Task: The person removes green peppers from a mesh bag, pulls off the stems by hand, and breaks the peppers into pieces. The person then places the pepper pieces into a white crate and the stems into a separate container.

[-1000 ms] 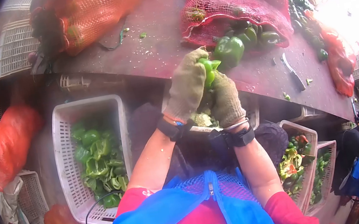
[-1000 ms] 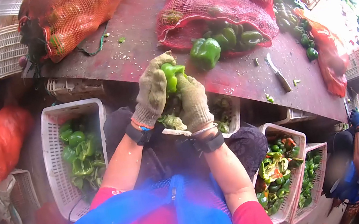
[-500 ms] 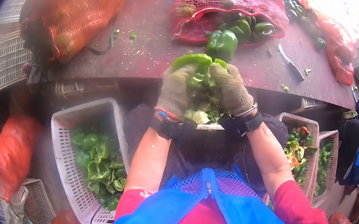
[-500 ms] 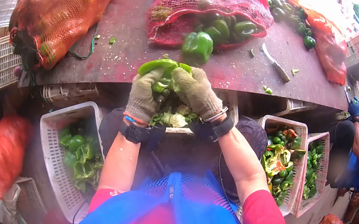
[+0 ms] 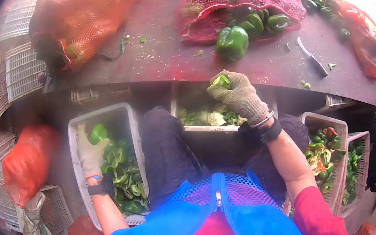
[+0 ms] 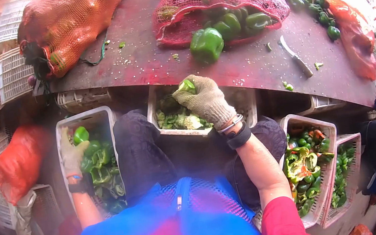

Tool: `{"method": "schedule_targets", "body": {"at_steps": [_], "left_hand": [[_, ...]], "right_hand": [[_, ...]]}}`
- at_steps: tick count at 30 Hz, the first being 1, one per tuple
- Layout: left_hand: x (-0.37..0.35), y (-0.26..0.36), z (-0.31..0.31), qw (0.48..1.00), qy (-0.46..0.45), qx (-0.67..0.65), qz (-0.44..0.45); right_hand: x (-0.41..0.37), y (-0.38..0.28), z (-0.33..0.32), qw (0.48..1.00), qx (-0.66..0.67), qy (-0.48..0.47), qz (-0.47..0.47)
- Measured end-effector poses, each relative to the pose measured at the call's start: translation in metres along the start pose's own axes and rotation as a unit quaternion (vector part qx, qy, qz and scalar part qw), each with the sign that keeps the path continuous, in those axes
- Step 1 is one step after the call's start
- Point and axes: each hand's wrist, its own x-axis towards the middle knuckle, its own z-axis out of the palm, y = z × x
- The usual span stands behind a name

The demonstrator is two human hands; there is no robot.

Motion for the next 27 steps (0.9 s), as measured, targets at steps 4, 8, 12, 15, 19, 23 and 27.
{"method": "schedule_targets", "body": {"at_steps": [4,8,12,15,19,23,27], "left_hand": [[-0.004,0.121,-0.036,0.979,-0.04,-0.194,0.04],[0.003,0.242,-0.001,0.894,-0.092,-0.235,0.37],[-0.012,0.287,0.05,0.904,-0.159,-0.218,0.331],[-0.021,0.296,0.057,0.91,-0.173,-0.309,0.217],[-0.026,0.297,0.077,0.793,-0.289,-0.534,-0.044],[-0.017,0.273,0.075,0.847,-0.121,-0.518,0.008],[0.009,0.18,-0.021,0.946,0.007,-0.324,0.01]], "right_hand": [[0.005,0.004,0.02,0.99,-0.121,-0.024,-0.066],[-0.009,-0.018,0.023,0.967,-0.232,-0.033,-0.101],[-0.013,0.02,0.004,0.984,-0.117,-0.037,-0.131],[-0.02,0.031,0.001,0.991,0.079,-0.067,-0.088],[-0.027,0.036,0.002,0.977,-0.029,-0.03,-0.207],[-0.014,0.052,0.018,0.985,-0.031,0.018,-0.167],[-0.012,0.044,0.008,0.944,-0.264,0.037,-0.194]]}}
